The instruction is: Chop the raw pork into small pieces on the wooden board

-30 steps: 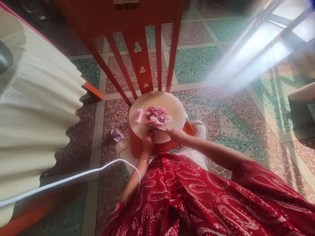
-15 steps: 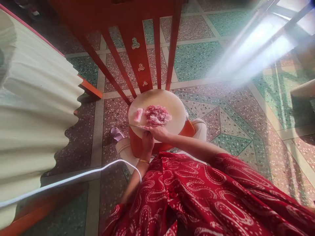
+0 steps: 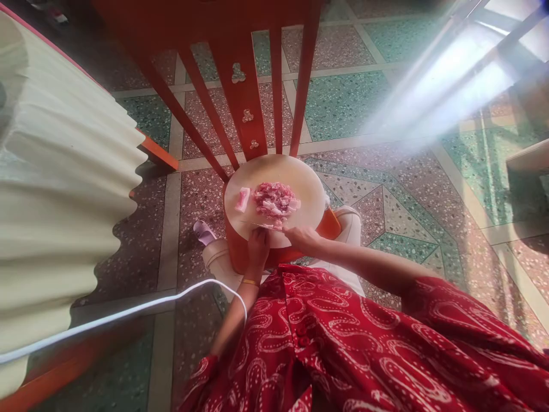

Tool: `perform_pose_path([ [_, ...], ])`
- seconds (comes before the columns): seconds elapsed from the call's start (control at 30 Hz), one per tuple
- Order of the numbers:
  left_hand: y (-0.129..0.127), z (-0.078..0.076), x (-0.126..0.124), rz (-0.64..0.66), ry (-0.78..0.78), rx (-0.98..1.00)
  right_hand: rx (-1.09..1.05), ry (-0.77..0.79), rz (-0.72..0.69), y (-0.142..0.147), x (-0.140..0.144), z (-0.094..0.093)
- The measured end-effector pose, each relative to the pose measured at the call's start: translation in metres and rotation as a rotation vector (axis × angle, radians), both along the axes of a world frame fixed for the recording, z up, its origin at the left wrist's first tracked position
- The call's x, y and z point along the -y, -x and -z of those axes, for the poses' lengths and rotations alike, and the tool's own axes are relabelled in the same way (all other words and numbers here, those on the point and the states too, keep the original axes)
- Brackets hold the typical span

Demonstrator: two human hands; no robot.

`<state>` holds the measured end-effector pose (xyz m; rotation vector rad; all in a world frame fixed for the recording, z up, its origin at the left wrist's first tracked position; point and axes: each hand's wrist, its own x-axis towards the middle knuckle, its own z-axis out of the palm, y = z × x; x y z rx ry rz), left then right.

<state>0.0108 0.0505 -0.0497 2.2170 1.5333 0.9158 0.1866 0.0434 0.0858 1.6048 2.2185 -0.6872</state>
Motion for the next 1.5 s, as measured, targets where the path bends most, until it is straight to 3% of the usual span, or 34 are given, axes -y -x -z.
perform_pose_path([
  [0.23, -0.001, 0.005, -0.001, 0.000, -0.028, -0.009, -0.110, -0.043, -0.014, 0.038, -0.026, 0.016],
  [0.37, 0.000, 0.001, -0.001, 0.016, -0.059, -0.008, -0.088, -0.031, -0.016, 0.022, -0.018, 0.017],
  [0.57, 0.003, -0.009, 0.002, 0.004, -0.096, 0.041, 0.045, -0.005, 0.032, -0.020, 0.003, 0.000],
  [0.7, 0.006, -0.004, 0.003, -0.002, -0.080, -0.025, 0.010, 0.023, 0.000, -0.008, 0.003, -0.001],
  [0.93, 0.005, 0.004, -0.001, 0.000, -0.101, -0.038, -0.083, -0.058, -0.023, 0.039, -0.019, 0.020],
  [1.07, 0.008, -0.003, 0.003, 0.038, -0.098, -0.010, -0.079, -0.039, -0.019, 0.025, -0.014, 0.017],
  [1.27, 0.013, -0.010, 0.008, 0.031, -0.089, -0.005, 0.016, 0.020, 0.072, -0.013, 0.008, -0.007],
  [1.37, 0.012, -0.007, 0.005, 0.011, -0.064, -0.041, 0.006, 0.045, 0.054, -0.008, 0.010, -0.013],
  [1.5, 0.013, -0.001, 0.001, 0.012, -0.042, -0.052, -0.051, 0.027, 0.046, 0.014, -0.002, -0.003],
])
